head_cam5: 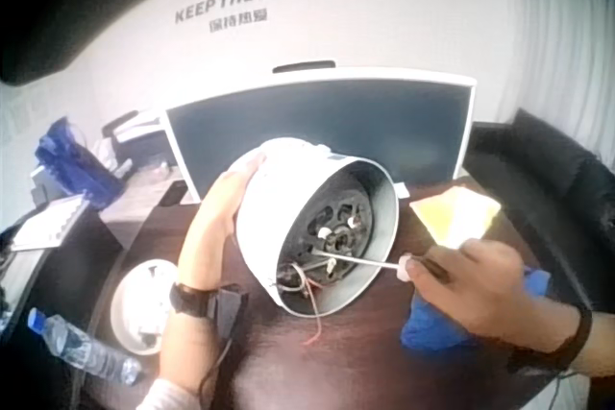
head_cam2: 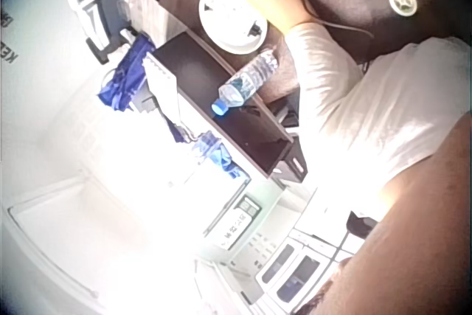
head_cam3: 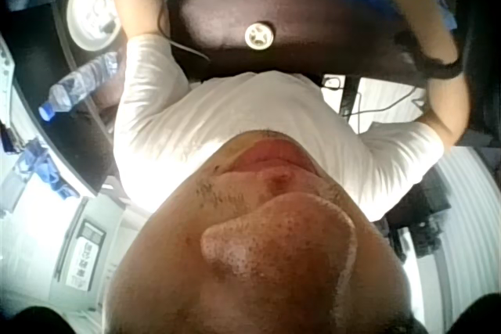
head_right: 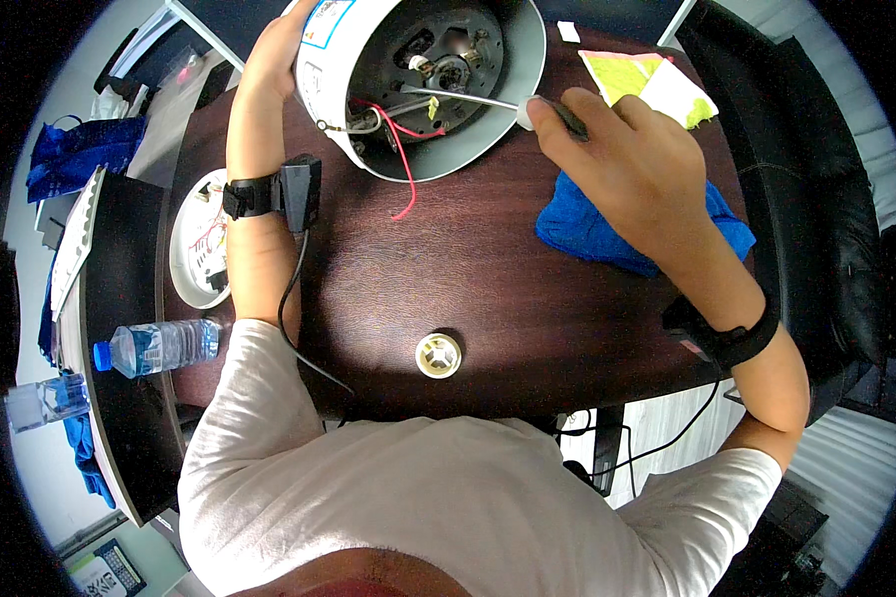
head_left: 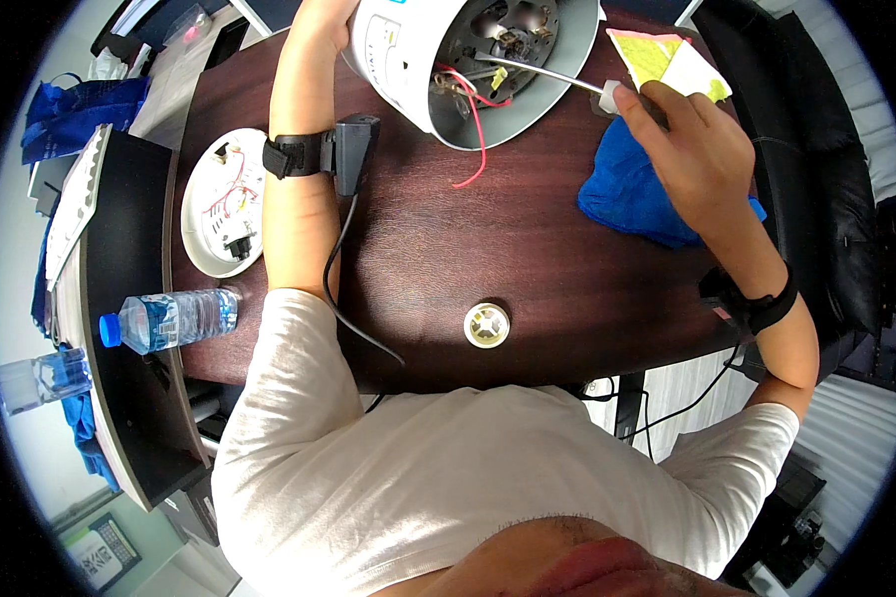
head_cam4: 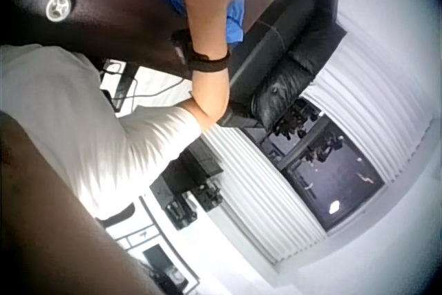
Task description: The person uses a screwdriver to loosen and tighten screws on the internal wiring of a white cylindrical appliance. They then remove a small black component from the interior and place it on a nearby plate.
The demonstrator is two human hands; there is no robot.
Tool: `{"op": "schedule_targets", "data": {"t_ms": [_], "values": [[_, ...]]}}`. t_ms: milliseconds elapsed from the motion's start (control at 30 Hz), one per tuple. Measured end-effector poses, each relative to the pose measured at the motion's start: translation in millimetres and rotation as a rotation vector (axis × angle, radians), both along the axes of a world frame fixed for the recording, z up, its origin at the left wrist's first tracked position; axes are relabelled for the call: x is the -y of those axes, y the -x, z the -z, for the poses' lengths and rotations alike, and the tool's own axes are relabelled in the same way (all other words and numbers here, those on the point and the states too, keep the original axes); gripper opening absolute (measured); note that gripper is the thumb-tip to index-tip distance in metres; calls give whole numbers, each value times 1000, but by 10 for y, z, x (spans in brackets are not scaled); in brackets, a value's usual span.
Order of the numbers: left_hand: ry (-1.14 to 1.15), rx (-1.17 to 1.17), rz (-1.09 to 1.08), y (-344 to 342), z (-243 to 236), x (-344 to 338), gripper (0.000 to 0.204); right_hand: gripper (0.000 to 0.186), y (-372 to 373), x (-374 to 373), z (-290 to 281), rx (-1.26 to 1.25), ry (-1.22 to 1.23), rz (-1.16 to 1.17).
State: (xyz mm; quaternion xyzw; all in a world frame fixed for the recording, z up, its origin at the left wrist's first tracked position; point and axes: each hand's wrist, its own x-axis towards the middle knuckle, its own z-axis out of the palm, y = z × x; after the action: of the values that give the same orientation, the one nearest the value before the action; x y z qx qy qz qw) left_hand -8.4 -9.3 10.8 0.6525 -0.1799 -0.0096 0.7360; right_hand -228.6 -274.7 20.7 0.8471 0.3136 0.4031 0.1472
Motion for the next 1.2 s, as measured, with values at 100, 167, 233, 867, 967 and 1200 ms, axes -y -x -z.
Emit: {"op": "schedule_targets", "data": {"t_ms": [100,167,233,867,967,1200], "values": [[-1,-4,18,-24,43,44,45,32,-5,0,-120,56,111,21],[-38,-48,2,25,-17,-1,46,29,-22,-29,-252,96,178,-3],[-49,-70,-5,36,-37,-23,46,25,-62,-49,-355,123,238,-43],[-98,-79,-23,134,-62,94,45,24,12,-41,-150,57,164,40],[-48,-41,39,-30,22,-27,46,28,41,-102,-101,-35,20,31],[-59,-74,-37,38,-26,31,46,27,119,-213,268,-356,-657,51]]}}
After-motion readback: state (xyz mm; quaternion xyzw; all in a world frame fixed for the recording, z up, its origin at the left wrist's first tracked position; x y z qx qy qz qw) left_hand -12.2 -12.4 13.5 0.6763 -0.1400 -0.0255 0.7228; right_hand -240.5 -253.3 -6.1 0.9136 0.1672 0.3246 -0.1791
